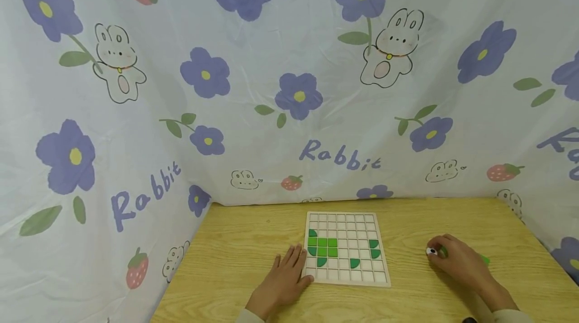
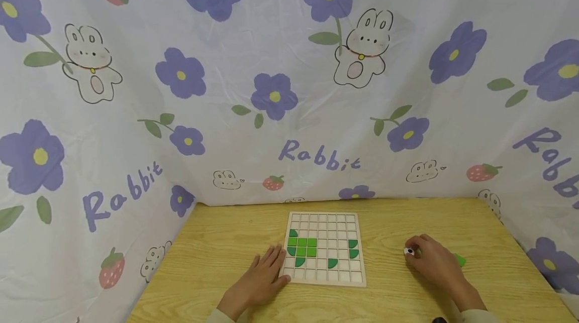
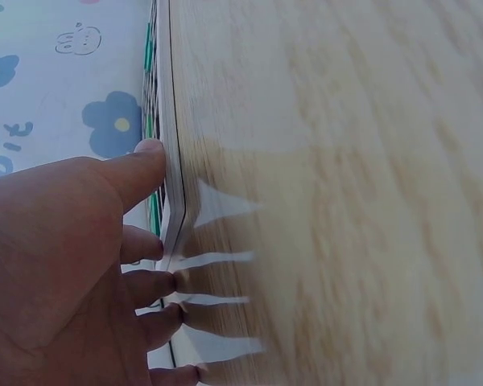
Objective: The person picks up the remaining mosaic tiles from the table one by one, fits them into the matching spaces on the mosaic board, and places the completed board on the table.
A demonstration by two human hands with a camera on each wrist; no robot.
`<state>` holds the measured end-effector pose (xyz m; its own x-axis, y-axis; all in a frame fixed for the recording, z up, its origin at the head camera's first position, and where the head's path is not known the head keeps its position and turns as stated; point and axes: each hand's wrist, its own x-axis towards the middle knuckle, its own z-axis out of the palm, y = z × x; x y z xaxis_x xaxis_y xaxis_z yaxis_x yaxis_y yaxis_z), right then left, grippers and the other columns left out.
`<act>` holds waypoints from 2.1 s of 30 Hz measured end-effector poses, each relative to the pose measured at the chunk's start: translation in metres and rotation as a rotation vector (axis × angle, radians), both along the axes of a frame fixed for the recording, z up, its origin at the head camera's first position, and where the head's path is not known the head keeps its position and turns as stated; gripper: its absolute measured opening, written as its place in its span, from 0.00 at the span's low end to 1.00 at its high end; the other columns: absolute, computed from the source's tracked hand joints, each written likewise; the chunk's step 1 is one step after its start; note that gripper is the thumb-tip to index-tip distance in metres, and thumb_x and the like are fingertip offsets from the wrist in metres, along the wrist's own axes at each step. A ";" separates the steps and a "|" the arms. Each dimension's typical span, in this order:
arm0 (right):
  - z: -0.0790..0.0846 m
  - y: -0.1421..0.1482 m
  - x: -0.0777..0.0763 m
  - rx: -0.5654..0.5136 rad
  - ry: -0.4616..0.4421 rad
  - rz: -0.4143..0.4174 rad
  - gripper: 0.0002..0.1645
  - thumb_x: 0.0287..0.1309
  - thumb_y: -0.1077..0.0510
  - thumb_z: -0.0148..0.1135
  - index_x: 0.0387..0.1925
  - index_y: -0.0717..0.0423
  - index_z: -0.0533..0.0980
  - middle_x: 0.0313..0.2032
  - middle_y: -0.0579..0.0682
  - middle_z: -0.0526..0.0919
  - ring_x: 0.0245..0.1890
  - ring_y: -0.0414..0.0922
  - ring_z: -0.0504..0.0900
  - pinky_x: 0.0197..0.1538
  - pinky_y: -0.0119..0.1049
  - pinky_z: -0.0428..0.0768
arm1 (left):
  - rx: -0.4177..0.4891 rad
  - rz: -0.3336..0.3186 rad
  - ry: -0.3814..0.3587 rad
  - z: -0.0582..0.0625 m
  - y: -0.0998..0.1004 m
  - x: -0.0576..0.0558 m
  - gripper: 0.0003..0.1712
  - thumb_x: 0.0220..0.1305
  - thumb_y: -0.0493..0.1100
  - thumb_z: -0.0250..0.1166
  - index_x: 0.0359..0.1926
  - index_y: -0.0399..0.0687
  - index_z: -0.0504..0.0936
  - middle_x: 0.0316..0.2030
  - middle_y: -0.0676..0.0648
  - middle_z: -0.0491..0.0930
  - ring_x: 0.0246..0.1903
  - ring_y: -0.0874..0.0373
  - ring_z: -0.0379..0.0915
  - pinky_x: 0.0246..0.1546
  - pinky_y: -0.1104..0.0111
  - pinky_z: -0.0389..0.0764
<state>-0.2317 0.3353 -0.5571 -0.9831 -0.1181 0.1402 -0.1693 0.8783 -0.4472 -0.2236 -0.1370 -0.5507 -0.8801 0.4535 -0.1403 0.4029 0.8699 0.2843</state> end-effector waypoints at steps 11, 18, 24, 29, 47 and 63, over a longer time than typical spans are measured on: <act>0.013 -0.021 -0.006 -0.026 0.017 0.020 0.13 0.65 0.52 0.75 0.48 0.51 0.86 0.46 0.48 0.85 0.35 0.39 0.79 0.35 0.39 0.77 | 0.000 -0.007 -0.010 -0.001 -0.001 -0.001 0.44 0.83 0.62 0.53 0.85 0.43 0.55 0.86 0.39 0.49 0.85 0.40 0.45 0.79 0.35 0.55; 0.018 -0.037 -0.009 -0.015 0.118 0.036 0.13 0.61 0.52 0.79 0.45 0.50 0.86 0.43 0.45 0.85 0.40 0.47 0.86 0.39 0.48 0.84 | 0.003 -0.006 -0.011 -0.001 -0.001 -0.001 0.44 0.83 0.62 0.53 0.85 0.43 0.55 0.86 0.39 0.49 0.85 0.39 0.45 0.79 0.35 0.55; 0.023 -0.050 -0.012 -0.018 0.141 0.050 0.13 0.62 0.53 0.77 0.47 0.50 0.86 0.44 0.45 0.85 0.39 0.48 0.86 0.37 0.44 0.82 | 0.006 -0.003 -0.010 -0.001 -0.001 -0.001 0.44 0.83 0.62 0.53 0.85 0.43 0.54 0.86 0.39 0.49 0.85 0.39 0.45 0.79 0.34 0.55; 0.026 -0.061 -0.016 -0.019 0.159 0.059 0.12 0.62 0.54 0.77 0.46 0.50 0.86 0.44 0.46 0.84 0.37 0.48 0.86 0.33 0.41 0.80 | 0.005 0.003 -0.017 0.000 0.000 -0.001 0.44 0.83 0.62 0.53 0.85 0.43 0.54 0.86 0.40 0.48 0.85 0.40 0.45 0.79 0.34 0.55; 0.033 -0.105 -0.031 -0.043 0.240 0.140 0.12 0.63 0.57 0.77 0.47 0.49 0.87 0.44 0.44 0.84 0.31 0.38 0.81 0.30 0.33 0.75 | 0.009 0.005 -0.019 0.000 0.000 -0.002 0.44 0.83 0.63 0.53 0.86 0.45 0.54 0.86 0.41 0.49 0.85 0.40 0.44 0.79 0.35 0.54; 0.037 -0.136 -0.043 -0.074 0.277 0.188 0.13 0.61 0.58 0.78 0.47 0.48 0.87 0.45 0.44 0.85 0.27 0.31 0.70 0.30 0.30 0.72 | 0.009 0.007 -0.016 -0.003 0.000 -0.002 0.44 0.83 0.63 0.53 0.86 0.45 0.54 0.86 0.40 0.49 0.85 0.40 0.44 0.79 0.34 0.54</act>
<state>-0.2744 0.1994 -0.5196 -0.8682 -0.2736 0.4140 -0.4494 0.7872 -0.4224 -0.2261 -0.1372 -0.5537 -0.8811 0.4484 -0.1502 0.3919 0.8702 0.2987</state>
